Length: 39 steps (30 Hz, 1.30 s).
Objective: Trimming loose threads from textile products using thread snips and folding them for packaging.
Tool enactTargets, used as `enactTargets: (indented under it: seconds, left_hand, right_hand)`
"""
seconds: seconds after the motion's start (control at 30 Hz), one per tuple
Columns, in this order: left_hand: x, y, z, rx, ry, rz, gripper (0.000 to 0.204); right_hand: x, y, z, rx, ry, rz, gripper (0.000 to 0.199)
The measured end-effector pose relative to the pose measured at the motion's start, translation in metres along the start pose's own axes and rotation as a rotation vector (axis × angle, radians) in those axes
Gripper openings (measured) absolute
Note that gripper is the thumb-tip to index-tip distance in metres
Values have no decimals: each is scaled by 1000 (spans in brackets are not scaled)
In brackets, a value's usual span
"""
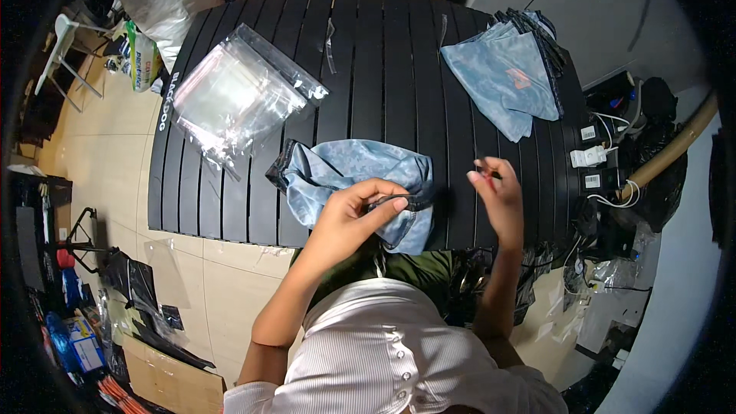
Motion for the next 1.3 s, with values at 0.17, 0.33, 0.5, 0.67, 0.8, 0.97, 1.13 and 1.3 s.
enactTargets:
  seconds: [0.17,0.33,0.5,0.67,0.8,0.97,1.13,1.3]
  left_hand:
    - [0,4,4,18,45,-43,18]
    - [-4,-3,3,84,30,4,23]
    - [3,-8,-6,144,76,-50,36]
    - [0,-11,-11,170,2,-84,50]
    - [0,-13,-16,170,-72,-109,54]
    - [-7,-17,-20,171,-108,-69,61]
    - [9,9,-16,-231,-130,-94,41]
    - [-40,16,-33,-501,-676,671,21]
  right_hand:
    - [-58,54,-17,-330,160,-586,30]
    - [-57,42,-33,-301,19,138,23]
    - [-1,-13,-38,-77,90,323,15]
    - [55,-37,-53,81,137,388,17]
    - [72,-52,-59,186,182,474,23]
    - [62,-57,-61,213,-3,440,14]
    - [61,-53,-63,111,38,530,12]
    - [56,-50,-61,91,72,479,15]
Point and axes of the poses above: each hand's wrist, its own z-axis towards the middle knuckle, its own y-axis out of the back of the hand, x = y × z, the point moved 7 cm from there along z, towards the middle knuckle, and after that the axes turned 3 degrees about -x, right-handed, at the moved point
